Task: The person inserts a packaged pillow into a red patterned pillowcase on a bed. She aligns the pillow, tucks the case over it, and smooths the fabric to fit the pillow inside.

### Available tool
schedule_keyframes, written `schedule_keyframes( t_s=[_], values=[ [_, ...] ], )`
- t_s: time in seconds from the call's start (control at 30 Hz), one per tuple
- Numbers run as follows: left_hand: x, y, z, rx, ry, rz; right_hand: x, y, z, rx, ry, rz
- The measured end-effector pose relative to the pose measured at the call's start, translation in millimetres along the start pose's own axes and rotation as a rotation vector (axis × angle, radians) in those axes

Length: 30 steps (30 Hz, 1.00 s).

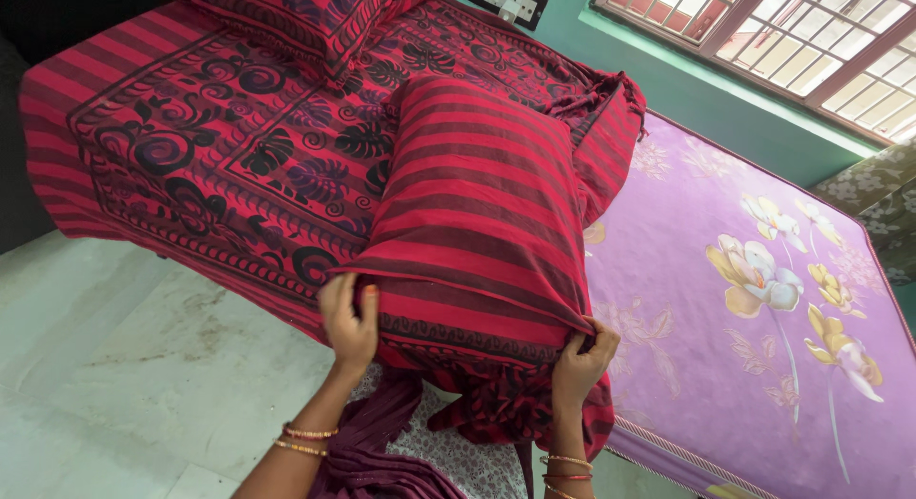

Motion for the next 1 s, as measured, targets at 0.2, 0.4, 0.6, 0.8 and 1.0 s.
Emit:
schedule_keyframes(
  t_s=[0.2,0.4,0.6,0.8,1.0],
  values=[
    [27,-16,13,-0.184,-0.318,0.473,-3,-2,-1,0.027,0.026,0.003],
    [43,20,-1,-0.067,-0.717,1.029,22,-7,-2,-0.016,-0.02,0.091],
    [76,60,11,-0.236,-0.672,0.989,123,-4,33,-0.112,-0.463,0.131],
    [117,91,31,-0.241,-0.5,1.104,194,64,104,0.548,-0.912,0.005],
    [69,39,-2,-0.082,-0.78,1.298,204,116,121,0.876,-1.024,0.204]
  ],
)
Point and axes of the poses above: each hand's wrist, its own z-axis away from the middle knuckle, its own y-axis out of the palm, x = y × z, the point moved 5 cm from there along -z, towards the middle knuckle, and after that the axes turned 5 degrees about y, right-handed, at the moved point
